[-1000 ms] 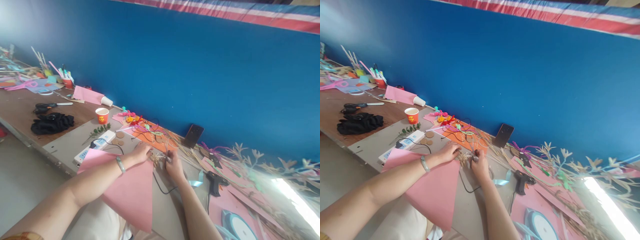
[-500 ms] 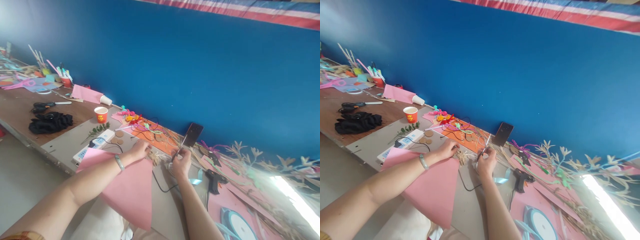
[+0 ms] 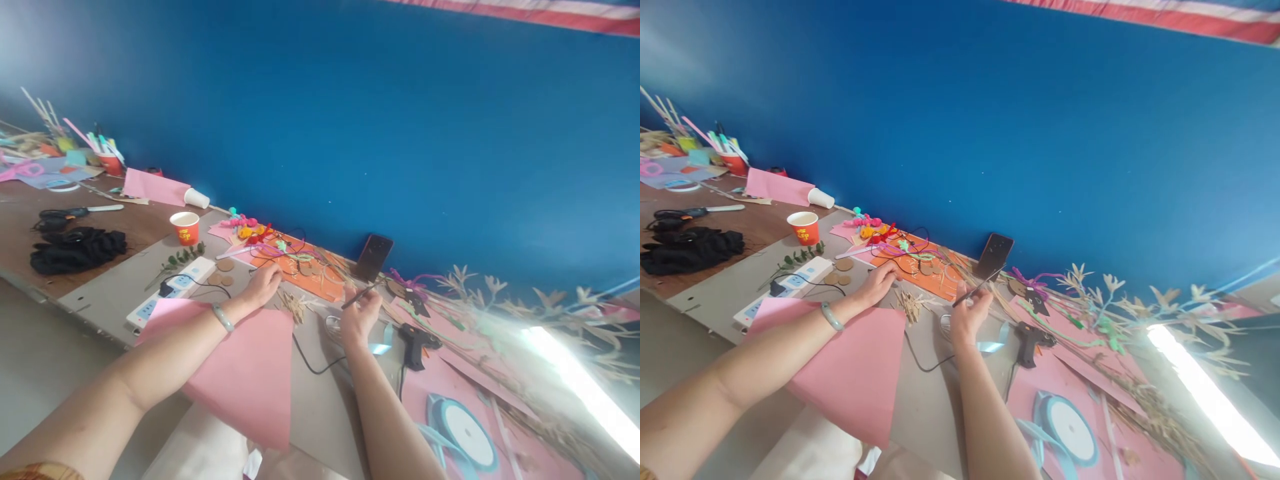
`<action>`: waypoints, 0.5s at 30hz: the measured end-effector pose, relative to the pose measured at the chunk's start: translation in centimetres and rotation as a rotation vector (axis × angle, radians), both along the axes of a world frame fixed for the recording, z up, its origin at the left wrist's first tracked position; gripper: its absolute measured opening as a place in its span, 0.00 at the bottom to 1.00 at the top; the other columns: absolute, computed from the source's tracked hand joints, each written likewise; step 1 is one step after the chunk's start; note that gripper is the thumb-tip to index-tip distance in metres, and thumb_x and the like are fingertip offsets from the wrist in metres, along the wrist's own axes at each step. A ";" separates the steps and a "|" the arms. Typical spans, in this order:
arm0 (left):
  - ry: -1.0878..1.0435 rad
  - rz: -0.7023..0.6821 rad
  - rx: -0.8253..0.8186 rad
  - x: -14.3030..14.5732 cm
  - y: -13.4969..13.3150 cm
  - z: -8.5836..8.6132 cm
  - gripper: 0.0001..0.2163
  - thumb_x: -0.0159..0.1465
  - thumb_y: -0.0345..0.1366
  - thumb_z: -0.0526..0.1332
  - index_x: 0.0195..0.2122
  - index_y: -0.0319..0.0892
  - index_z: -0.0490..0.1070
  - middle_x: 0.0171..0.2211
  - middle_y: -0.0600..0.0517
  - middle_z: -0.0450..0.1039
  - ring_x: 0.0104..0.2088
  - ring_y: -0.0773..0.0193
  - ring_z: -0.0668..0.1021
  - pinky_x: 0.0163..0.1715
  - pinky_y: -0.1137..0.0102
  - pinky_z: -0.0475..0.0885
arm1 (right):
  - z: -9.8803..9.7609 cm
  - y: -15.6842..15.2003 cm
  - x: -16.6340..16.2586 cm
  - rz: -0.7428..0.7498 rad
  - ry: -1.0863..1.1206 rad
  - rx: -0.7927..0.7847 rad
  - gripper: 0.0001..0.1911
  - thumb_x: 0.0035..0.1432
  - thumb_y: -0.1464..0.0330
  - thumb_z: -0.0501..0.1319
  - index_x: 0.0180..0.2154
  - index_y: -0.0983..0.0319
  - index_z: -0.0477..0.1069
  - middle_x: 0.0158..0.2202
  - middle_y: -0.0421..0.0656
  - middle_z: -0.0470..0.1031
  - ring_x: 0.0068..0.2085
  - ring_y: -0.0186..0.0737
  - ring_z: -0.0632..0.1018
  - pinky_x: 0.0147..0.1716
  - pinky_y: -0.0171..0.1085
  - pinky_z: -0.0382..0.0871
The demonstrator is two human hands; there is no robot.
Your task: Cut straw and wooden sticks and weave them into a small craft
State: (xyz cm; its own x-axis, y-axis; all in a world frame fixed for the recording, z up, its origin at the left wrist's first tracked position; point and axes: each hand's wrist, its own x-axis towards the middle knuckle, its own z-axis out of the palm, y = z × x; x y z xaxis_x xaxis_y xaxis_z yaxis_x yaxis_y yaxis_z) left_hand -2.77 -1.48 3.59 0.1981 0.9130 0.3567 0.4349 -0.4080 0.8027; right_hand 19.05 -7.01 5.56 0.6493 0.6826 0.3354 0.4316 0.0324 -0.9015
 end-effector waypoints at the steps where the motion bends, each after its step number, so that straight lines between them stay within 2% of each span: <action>1: -0.002 0.002 -0.001 0.0 0.1 -0.1 0.09 0.61 0.30 0.49 0.30 0.41 0.67 0.30 0.52 0.75 0.32 0.65 0.74 0.36 0.71 0.66 | -0.1 0.0 0.1 0.002 0.008 0.004 0.21 0.50 0.52 0.59 0.37 0.61 0.60 0.34 0.43 0.71 0.35 0.39 0.72 0.34 0.37 0.65; 9: 0.021 0.009 0.034 -0.2 0.0 0.1 0.14 0.64 0.33 0.47 0.30 0.40 0.71 0.29 0.51 0.74 0.31 0.65 0.74 0.35 0.72 0.65 | -0.4 0.1 0.0 0.027 0.052 0.016 0.22 0.50 0.52 0.60 0.37 0.61 0.60 0.35 0.42 0.70 0.34 0.37 0.72 0.34 0.36 0.65; 15: 0.142 0.002 0.085 0.2 -0.5 0.5 0.11 0.62 0.33 0.53 0.26 0.40 0.72 0.25 0.50 0.74 0.31 0.63 0.74 0.37 0.71 0.65 | -0.2 0.1 -0.1 -0.005 0.053 0.008 0.21 0.50 0.52 0.60 0.36 0.60 0.60 0.33 0.41 0.69 0.32 0.37 0.71 0.31 0.35 0.65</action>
State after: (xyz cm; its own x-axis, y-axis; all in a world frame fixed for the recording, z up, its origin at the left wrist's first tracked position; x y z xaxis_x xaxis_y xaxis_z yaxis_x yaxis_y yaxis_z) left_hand -2.58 -1.99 4.06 0.2502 0.8811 0.4012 0.5423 -0.4709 0.6959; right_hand 18.95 -6.91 5.39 0.6700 0.6764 0.3059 0.3836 0.0373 -0.9227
